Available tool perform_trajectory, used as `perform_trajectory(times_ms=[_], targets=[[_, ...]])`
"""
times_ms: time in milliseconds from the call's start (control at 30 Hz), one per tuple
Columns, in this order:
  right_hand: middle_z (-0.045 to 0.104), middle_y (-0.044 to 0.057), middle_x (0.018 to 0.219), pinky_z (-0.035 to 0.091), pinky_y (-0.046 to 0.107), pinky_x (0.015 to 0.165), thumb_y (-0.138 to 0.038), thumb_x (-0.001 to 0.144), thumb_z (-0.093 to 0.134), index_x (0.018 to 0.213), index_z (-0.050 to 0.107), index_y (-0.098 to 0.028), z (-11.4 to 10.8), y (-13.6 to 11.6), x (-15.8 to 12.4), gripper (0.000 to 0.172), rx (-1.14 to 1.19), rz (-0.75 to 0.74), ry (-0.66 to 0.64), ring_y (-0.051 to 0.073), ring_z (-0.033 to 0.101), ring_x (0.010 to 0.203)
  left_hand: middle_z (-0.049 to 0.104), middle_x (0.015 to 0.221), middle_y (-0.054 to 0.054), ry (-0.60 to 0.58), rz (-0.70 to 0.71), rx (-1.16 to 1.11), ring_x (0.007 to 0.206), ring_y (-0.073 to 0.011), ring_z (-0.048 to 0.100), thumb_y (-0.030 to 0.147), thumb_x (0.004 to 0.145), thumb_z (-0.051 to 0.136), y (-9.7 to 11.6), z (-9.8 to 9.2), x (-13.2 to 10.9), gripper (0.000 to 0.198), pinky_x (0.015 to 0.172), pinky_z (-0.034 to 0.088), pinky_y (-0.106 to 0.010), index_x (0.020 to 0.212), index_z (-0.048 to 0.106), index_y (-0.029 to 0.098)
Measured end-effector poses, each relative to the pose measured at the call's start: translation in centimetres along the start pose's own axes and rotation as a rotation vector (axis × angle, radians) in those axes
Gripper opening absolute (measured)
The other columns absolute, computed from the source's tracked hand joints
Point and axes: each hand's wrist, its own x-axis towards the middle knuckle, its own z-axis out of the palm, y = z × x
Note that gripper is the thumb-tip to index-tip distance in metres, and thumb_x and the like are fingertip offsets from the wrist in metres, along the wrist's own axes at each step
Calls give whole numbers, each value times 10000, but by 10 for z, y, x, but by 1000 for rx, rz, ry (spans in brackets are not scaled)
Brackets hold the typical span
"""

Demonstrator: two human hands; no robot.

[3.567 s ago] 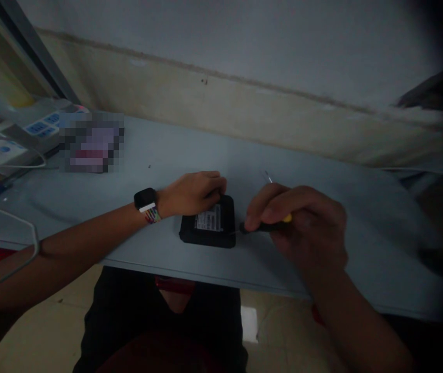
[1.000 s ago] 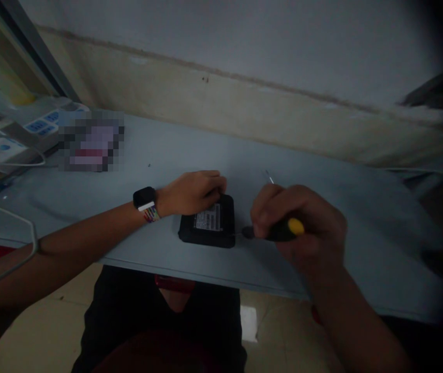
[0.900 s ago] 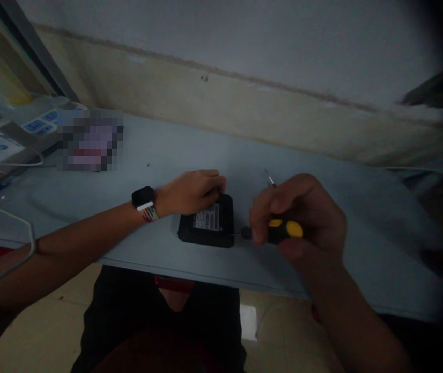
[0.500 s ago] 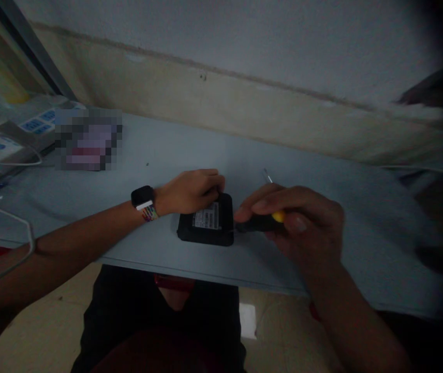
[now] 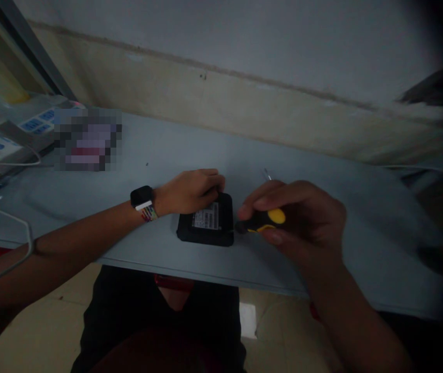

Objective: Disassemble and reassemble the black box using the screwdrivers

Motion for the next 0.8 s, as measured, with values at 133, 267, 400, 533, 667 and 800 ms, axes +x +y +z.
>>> perform_trajectory(times_ms=[133, 267, 400, 533, 667, 800], targets=[[849, 78, 973, 675, 357, 721, -274, 959, 799, 1242, 849, -254, -3, 0, -4, 288, -15, 34, 15, 222, 768, 812, 699, 1047, -72, 10, 14, 13, 887, -187, 648, 166, 1018, 526, -2, 1, 0, 130, 755, 465, -320, 1043, 653, 185], [840, 76, 1000, 689, 390, 831, -311, 1001, 747, 1238, 855, -255, -5, -2, -9, 267, -6, 108, 59, 221, 746, 804, 689, 1034, -70, 17, 19, 35, 872, -189, 631, 180, 1027, 516, -3, 2, 0, 126, 752, 457, -327, 1017, 641, 185], [837, 67, 1029, 673, 363, 871, -257, 1015, 709, 1238, 852, -229, -4, -4, -7, 266, 32, 75, 82, 217, 763, 902, 676, 1016, -65, 14, 12, 32, 847, -183, 617, 175, 1013, 521, -2, 2, -1, 123, 743, 448, -330, 1005, 643, 178], [850, 54, 1031, 649, 359, 776, -291, 1024, 702, 1230, 851, -257, -4, -6, -6, 257, -12, 47, 97, 229, 781, 905, 680, 1025, -69, 7, 4, 36, 841, -179, 614, 165, 1007, 516, -1, 1, -1, 135, 735, 451, -322, 1012, 650, 177], [839, 51, 975, 552, 357, 575, -414, 1010, 760, 1189, 864, -311, -6, -7, -8, 231, -82, 102, 162, 228, 720, 747, 688, 1035, -75, 10, -4, 36, 850, -182, 627, 184, 1028, 504, 0, 0, -1, 149, 748, 464, -321, 1014, 653, 180], [836, 52, 937, 508, 369, 513, -460, 982, 790, 1152, 873, -335, -6, -7, -9, 226, -90, 107, 211, 230, 660, 661, 693, 1048, -82, 10, 1, 36, 877, -195, 641, 188, 1029, 496, -1, 1, 0, 158, 770, 479, -336, 1026, 654, 181]])
